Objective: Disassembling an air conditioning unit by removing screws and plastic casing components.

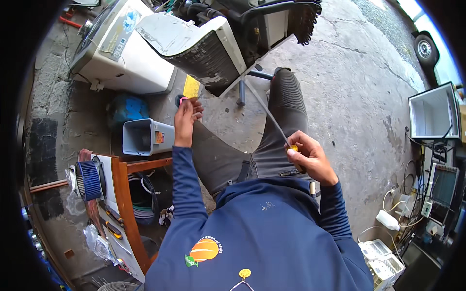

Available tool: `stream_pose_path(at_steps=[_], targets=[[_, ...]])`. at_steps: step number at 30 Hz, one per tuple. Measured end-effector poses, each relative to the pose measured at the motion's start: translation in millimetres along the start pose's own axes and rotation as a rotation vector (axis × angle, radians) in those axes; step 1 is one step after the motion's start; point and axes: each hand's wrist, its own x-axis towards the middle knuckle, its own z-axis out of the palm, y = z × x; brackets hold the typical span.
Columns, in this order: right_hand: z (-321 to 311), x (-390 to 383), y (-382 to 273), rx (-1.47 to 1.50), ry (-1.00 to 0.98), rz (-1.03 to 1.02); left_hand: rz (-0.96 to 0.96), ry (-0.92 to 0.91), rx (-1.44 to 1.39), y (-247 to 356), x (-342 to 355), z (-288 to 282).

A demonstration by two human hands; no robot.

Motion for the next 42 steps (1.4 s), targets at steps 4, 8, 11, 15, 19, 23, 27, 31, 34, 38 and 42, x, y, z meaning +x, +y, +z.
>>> stream_pose_path(at_steps=[4, 8, 11, 15, 19, 23, 27, 31, 34, 38, 42], targets=[[43, 9, 12, 0.350, 0.095, -0.339, -0.237, -0.011, -0.180, -34, 52, -13], [57, 28, -42, 0.131, 0.208, -0.291, -0.323, 0.096, -0.301, -74, 89, -43], [82, 52, -103, -0.183, 0.326, -0.362, -0.352, 0.186, -0.367, -106, 121, -76], [91, 97, -147, -0.432, 0.353, -0.491, -0.393, 0.268, -0.389, -119, 173, -103], [109, 142, -164, -0.540, 0.391, -0.511, -0.191, 0.250, -0.233, -60, 218, -99], [128, 180, -164, -0.702, 0.446, -0.563, -0.066, 0.228, -0.179, 1, 265, -111], [128, 211, -155, -0.808, 0.544, -0.611, 0.053, 0.224, -0.093, 35, 305, -106], [122, 235, -141, -0.954, 0.612, -0.692, 0.173, 0.246, -0.039, 70, 348, -128], [118, 246, -129, -0.888, 0.649, -0.813, 0.272, 0.129, -0.091, 96, 365, -112], [117, 250, -129, -0.866, 0.684, -0.812, 0.367, 0.005, 0.019, 100, 376, -110], [118, 247, -136, -0.881, 0.633, -0.769, 0.423, 0.051, 0.057, 97, 401, -150]])
